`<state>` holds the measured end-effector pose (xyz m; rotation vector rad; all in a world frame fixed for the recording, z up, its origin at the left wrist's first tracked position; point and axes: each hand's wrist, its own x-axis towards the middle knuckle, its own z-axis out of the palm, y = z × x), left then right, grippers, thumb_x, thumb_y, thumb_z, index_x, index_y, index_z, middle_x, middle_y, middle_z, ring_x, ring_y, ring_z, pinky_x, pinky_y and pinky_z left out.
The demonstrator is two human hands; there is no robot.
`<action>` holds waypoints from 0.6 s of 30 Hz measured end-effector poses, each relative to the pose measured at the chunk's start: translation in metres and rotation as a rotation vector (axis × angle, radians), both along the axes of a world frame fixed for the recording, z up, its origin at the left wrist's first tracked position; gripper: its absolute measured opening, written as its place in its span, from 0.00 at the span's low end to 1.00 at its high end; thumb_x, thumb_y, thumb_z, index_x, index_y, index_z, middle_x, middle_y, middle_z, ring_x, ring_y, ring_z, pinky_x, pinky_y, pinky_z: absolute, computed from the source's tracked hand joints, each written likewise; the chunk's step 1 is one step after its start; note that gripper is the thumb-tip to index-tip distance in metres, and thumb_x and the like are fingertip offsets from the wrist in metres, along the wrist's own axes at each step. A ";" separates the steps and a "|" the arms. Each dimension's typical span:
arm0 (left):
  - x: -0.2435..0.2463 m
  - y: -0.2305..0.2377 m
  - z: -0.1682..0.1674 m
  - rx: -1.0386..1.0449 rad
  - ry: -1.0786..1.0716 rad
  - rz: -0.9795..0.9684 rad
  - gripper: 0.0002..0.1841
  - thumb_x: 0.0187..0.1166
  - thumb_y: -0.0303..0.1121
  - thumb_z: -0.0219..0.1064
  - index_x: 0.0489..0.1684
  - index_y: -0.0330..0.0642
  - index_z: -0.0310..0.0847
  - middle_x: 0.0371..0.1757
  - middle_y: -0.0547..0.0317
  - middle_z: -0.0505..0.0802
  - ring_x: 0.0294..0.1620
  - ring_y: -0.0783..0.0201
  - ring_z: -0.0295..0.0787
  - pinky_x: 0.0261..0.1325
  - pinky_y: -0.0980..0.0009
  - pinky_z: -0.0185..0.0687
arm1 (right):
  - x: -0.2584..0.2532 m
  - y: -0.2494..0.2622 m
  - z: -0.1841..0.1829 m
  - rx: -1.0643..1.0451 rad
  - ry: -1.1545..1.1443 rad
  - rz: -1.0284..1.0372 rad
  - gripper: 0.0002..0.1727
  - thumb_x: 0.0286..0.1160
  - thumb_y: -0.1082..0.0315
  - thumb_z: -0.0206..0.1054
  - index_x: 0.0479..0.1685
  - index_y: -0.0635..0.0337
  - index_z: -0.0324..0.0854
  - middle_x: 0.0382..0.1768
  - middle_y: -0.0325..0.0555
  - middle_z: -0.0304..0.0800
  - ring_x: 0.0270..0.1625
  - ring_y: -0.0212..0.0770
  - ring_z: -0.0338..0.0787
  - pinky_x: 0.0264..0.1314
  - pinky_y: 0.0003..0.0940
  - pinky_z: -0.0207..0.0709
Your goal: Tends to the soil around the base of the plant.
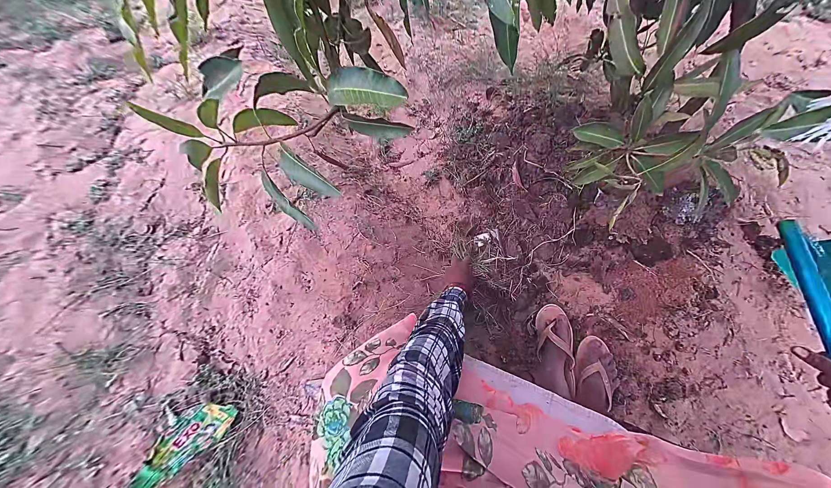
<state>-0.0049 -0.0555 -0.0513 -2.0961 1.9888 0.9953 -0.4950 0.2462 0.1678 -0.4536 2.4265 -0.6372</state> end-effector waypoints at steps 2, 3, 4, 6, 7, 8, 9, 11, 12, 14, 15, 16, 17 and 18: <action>-0.004 -0.003 0.020 -0.110 0.082 0.084 0.34 0.71 0.31 0.76 0.82 0.50 0.74 0.83 0.29 0.72 0.66 0.28 0.85 0.62 0.30 0.83 | -0.006 -0.018 -0.019 0.062 0.071 0.070 0.18 0.88 0.53 0.64 0.57 0.60 0.72 0.21 0.33 0.64 0.16 0.28 0.65 0.20 0.26 0.65; -0.005 -0.005 0.032 -0.150 0.116 0.126 0.35 0.71 0.31 0.76 0.83 0.47 0.73 0.83 0.28 0.72 0.66 0.27 0.84 0.62 0.29 0.82 | -0.005 -0.027 -0.029 0.103 0.115 0.086 0.22 0.88 0.51 0.64 0.62 0.62 0.73 0.25 0.38 0.67 0.18 0.31 0.68 0.23 0.31 0.67; -0.004 -0.007 0.045 -0.180 0.131 0.164 0.35 0.70 0.32 0.76 0.83 0.47 0.72 0.82 0.27 0.72 0.66 0.27 0.85 0.62 0.29 0.82 | -0.005 -0.037 -0.039 0.154 0.136 0.097 0.26 0.88 0.50 0.64 0.68 0.63 0.72 0.30 0.43 0.71 0.22 0.36 0.71 0.28 0.37 0.71; 0.002 -0.013 0.064 -0.211 0.185 0.250 0.38 0.71 0.34 0.78 0.86 0.44 0.68 0.83 0.27 0.71 0.70 0.27 0.83 0.66 0.31 0.81 | -0.002 -0.056 -0.056 0.250 0.082 0.105 0.29 0.89 0.51 0.62 0.75 0.65 0.67 0.40 0.52 0.77 0.33 0.44 0.80 0.40 0.47 0.79; 0.006 -0.016 0.073 -0.223 0.216 0.291 0.40 0.71 0.36 0.78 0.87 0.43 0.66 0.84 0.28 0.70 0.73 0.29 0.80 0.69 0.32 0.79 | 0.002 -0.066 -0.064 0.273 0.027 0.096 0.28 0.89 0.54 0.63 0.77 0.64 0.65 0.42 0.51 0.76 0.35 0.42 0.80 0.42 0.44 0.81; 0.013 -0.020 0.079 -0.241 0.248 0.329 0.40 0.72 0.37 0.78 0.87 0.41 0.65 0.83 0.28 0.72 0.75 0.30 0.79 0.70 0.33 0.78 | 0.008 -0.077 -0.070 0.277 -0.010 0.076 0.26 0.89 0.57 0.63 0.76 0.64 0.64 0.43 0.50 0.76 0.36 0.40 0.81 0.43 0.41 0.82; 0.021 -0.024 0.083 -0.269 0.279 0.360 0.39 0.73 0.37 0.77 0.87 0.39 0.65 0.82 0.28 0.73 0.76 0.30 0.78 0.72 0.32 0.77 | 0.016 -0.087 -0.075 0.263 -0.037 0.046 0.27 0.89 0.60 0.63 0.79 0.65 0.64 0.49 0.53 0.78 0.41 0.42 0.84 0.47 0.42 0.82; 0.038 -0.028 0.092 -0.340 0.331 0.416 0.40 0.72 0.35 0.77 0.87 0.39 0.64 0.79 0.27 0.76 0.78 0.31 0.76 0.75 0.32 0.73 | 0.030 -0.097 -0.085 0.264 0.010 0.050 0.29 0.88 0.59 0.63 0.81 0.67 0.65 0.60 0.61 0.82 0.50 0.47 0.87 0.57 0.46 0.82; 0.048 -0.029 0.102 -0.365 0.326 0.433 0.40 0.72 0.35 0.77 0.87 0.39 0.64 0.80 0.26 0.75 0.79 0.30 0.75 0.76 0.31 0.71 | 0.031 -0.097 -0.088 0.275 0.069 0.071 0.29 0.87 0.58 0.64 0.78 0.69 0.67 0.56 0.61 0.82 0.47 0.48 0.86 0.54 0.49 0.81; 0.070 -0.031 0.123 -0.433 0.303 0.467 0.40 0.72 0.36 0.77 0.87 0.38 0.65 0.80 0.25 0.75 0.78 0.29 0.75 0.75 0.31 0.71 | 0.025 -0.095 -0.087 0.289 0.142 0.113 0.29 0.87 0.55 0.65 0.75 0.70 0.69 0.53 0.65 0.82 0.45 0.53 0.85 0.52 0.56 0.79; 0.079 -0.033 0.131 -0.460 0.320 0.488 0.41 0.72 0.35 0.77 0.87 0.38 0.64 0.80 0.25 0.75 0.78 0.30 0.76 0.76 0.32 0.72 | 0.020 -0.092 -0.081 0.288 0.157 0.123 0.30 0.87 0.55 0.64 0.76 0.71 0.69 0.54 0.67 0.82 0.47 0.57 0.85 0.54 0.59 0.77; 0.087 -0.035 0.137 -0.483 0.358 0.515 0.41 0.71 0.33 0.78 0.87 0.37 0.63 0.79 0.26 0.77 0.78 0.31 0.77 0.76 0.32 0.72 | 0.016 -0.091 -0.074 0.275 0.177 0.126 0.30 0.87 0.55 0.65 0.75 0.71 0.70 0.53 0.68 0.83 0.46 0.58 0.85 0.54 0.60 0.77; 0.093 -0.035 0.139 -0.485 0.406 0.546 0.41 0.71 0.32 0.77 0.87 0.37 0.63 0.77 0.28 0.79 0.77 0.33 0.78 0.77 0.34 0.71 | 0.013 -0.087 -0.069 0.257 0.184 0.118 0.28 0.87 0.56 0.64 0.74 0.70 0.71 0.50 0.65 0.83 0.43 0.55 0.83 0.50 0.58 0.76; 0.096 -0.035 0.139 -0.465 0.456 0.579 0.41 0.71 0.31 0.77 0.88 0.36 0.62 0.75 0.29 0.82 0.77 0.34 0.79 0.77 0.35 0.72 | 0.015 -0.081 -0.065 0.235 0.176 0.105 0.27 0.87 0.56 0.64 0.73 0.68 0.71 0.44 0.59 0.80 0.36 0.49 0.80 0.43 0.53 0.75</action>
